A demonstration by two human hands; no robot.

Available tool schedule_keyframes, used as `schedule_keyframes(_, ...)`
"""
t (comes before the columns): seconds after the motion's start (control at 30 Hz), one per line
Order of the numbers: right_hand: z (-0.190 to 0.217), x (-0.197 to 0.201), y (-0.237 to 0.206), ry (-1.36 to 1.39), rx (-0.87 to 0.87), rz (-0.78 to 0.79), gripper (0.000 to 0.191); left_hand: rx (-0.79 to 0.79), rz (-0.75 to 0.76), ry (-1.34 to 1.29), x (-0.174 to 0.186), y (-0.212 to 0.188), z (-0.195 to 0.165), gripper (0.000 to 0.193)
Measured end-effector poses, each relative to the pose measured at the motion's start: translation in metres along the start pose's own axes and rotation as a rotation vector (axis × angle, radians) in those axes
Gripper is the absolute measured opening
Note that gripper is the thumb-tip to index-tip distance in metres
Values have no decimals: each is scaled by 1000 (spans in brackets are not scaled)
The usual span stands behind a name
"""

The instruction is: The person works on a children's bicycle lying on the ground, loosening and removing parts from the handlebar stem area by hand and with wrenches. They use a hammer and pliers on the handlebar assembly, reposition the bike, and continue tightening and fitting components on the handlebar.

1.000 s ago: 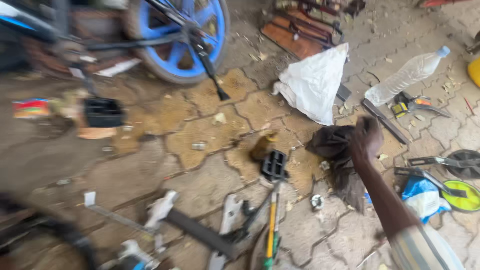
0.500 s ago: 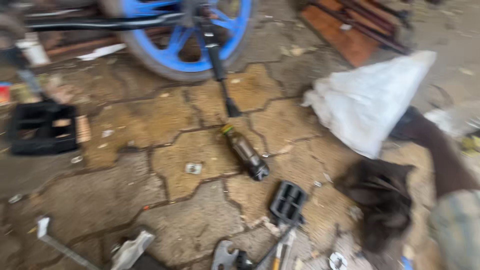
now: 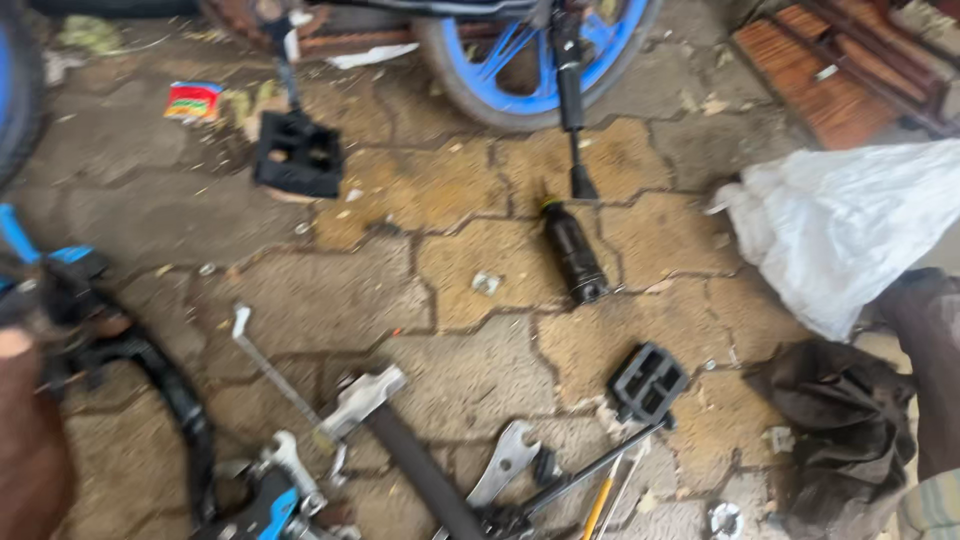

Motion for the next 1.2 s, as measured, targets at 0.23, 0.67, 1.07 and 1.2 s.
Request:
schedule_keyframes(0.23,4,-7,-26,25,-8,-84,46,-36,48,-41,-16,4,-18,36)
schedule_keyframes(0.67,72,-56,-224,910,188,-174,46,302,-51,-431,-42,-5,16,36)
schedule_keyframes(1.07,476,-112,-373,405,781,105,61,785,288,-1150,-76,-3,2,40)
schedule_keyframes(1.2,480,-113,-341,374,861,-83,59,729,281,-1205,-63,-11,-20,40)
Point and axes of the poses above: each hand's wrist, its own y-axis towards the middle knuckle, its own x-axis out of the back of the hand, z = x × y, the point moved 9 cm from there along y, towards the middle knuckle, and after that the axes turned 4 degrees about x, right-handed, at the moved point
